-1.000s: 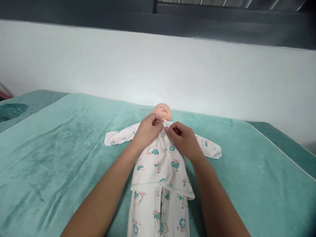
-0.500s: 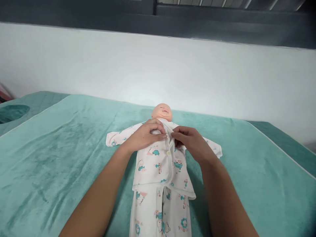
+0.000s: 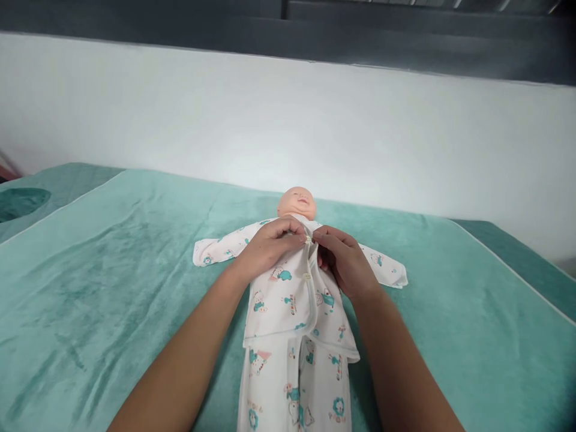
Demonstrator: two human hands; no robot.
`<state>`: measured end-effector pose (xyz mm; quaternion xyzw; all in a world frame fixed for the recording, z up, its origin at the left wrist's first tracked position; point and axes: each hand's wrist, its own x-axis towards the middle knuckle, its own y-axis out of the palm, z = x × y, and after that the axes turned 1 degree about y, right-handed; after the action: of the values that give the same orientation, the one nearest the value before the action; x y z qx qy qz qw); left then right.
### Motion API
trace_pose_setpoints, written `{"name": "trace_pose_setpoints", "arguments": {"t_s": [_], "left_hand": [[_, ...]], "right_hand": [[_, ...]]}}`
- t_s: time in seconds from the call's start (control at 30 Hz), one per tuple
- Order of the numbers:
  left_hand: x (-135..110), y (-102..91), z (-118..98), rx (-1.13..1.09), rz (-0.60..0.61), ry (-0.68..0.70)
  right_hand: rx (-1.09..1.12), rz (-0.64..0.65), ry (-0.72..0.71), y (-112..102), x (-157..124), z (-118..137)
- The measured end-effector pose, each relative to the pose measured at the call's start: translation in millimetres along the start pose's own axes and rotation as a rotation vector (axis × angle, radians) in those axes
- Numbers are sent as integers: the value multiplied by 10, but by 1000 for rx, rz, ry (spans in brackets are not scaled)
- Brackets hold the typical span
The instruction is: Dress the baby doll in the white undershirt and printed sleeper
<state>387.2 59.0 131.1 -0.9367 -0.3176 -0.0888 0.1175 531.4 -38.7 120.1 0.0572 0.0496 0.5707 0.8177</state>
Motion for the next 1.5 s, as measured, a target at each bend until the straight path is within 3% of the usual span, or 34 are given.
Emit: {"name": "trace_pose_setpoints", "arguments": {"t_s": [0.63, 0.93, 1.5], "left_hand": [[-13, 21, -1, 31, 5, 10], [-6, 16, -11, 83, 23, -2], [-15, -4, 13, 250, 62, 80]], "right_hand": [[-58, 4, -95, -63, 11, -111], [-39, 121, -80, -166, 29, -134], [-217, 4, -98, -70, -3, -104]]}}
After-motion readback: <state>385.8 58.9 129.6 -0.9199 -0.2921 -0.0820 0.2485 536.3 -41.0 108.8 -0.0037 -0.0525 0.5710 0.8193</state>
